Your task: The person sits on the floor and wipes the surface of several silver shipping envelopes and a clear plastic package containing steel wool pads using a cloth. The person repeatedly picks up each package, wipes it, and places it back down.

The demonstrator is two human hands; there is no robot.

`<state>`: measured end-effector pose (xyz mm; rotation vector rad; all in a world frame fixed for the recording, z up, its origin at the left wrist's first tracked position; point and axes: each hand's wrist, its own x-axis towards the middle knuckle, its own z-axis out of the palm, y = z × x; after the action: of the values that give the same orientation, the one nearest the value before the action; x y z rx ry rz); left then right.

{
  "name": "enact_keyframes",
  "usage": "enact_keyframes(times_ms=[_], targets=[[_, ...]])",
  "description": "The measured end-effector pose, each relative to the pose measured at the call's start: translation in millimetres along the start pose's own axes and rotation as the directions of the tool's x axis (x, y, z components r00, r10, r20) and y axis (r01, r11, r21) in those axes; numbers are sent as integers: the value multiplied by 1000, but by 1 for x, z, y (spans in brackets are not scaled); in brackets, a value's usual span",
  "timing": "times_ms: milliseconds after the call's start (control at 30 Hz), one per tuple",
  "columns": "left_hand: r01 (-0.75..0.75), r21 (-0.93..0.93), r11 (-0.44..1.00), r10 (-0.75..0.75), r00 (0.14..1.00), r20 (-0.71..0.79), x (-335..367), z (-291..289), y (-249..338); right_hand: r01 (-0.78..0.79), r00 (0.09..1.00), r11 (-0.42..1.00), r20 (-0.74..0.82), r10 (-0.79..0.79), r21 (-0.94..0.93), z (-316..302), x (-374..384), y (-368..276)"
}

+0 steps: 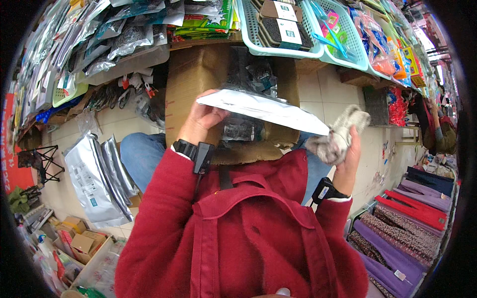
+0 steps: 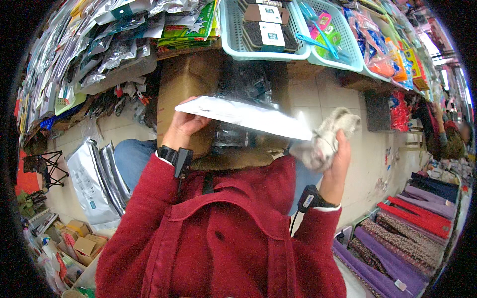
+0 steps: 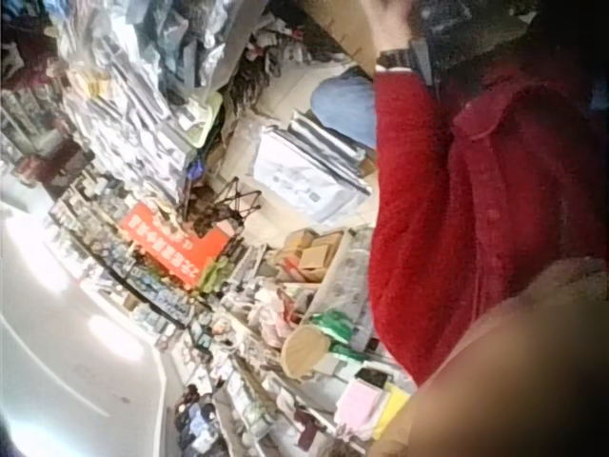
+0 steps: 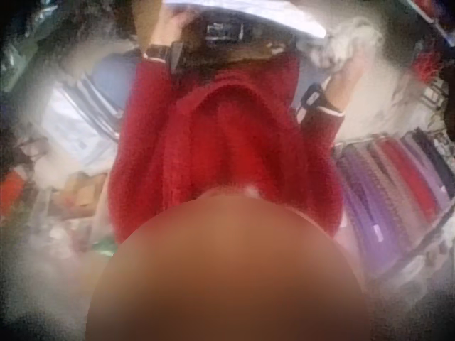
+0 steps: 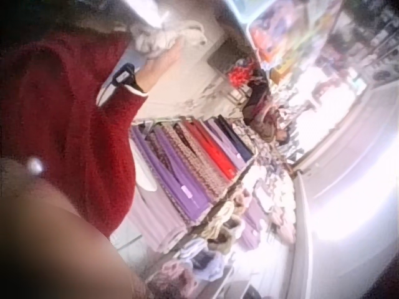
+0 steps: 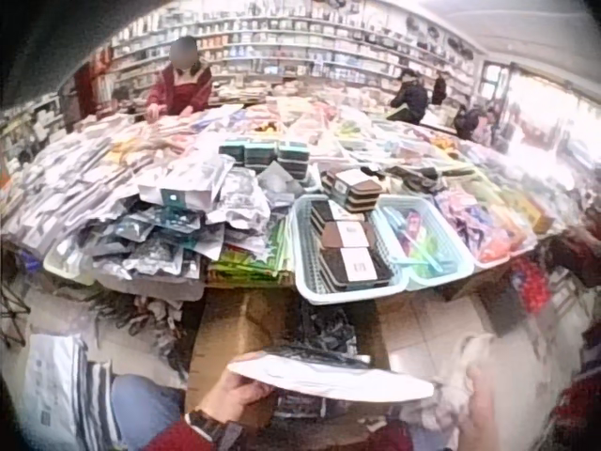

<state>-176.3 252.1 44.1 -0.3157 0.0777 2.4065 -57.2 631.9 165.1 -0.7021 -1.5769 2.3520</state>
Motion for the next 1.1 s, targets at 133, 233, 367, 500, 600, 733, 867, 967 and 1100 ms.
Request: enact_keyframes(times_ms=[133, 233, 367, 500, 600, 733, 867, 967, 1100], targets=[[-106, 32, 994, 110, 982, -154, 0, -7, 5, -235, 972, 970, -5, 235, -58, 8, 13, 49], [-62, -75, 995, 56, 995, -81, 2, -8, 6, 208, 956, 740, 293, -16, -640, 19, 21, 82], [-78, -119, 990, 69, 995, -78, -3, -12, 8, 487, 873, 443, 442, -207, -753, 28, 53, 77], [-59, -128, 990, 54, 998, -40, -11, -10, 8, 546, 828, 443, 539, -154, -711, 36, 76, 62], [-65, -58, 996, 61, 996, -60, -10, -2, 5, 526, 814, 538, 573, -96, -658, 35, 74, 61], [-37, 136, 990, 72, 964, -257, -4, 13, -1, 466, 863, 654, 468, -188, -596, 20, 55, 65], [60, 420, 906, 161, 867, -472, 1, 19, -4, 415, 893, 824, 345, -288, -386, 6, 43, 58], [141, 741, 657, 319, 838, -443, 0, 6, -11, 356, 915, 913, 270, -298, -198, 3, 34, 47], [216, 865, 454, 393, 822, -411, 17, -29, -25, 475, 850, 848, 374, -372, -234, 11, 15, 32]])
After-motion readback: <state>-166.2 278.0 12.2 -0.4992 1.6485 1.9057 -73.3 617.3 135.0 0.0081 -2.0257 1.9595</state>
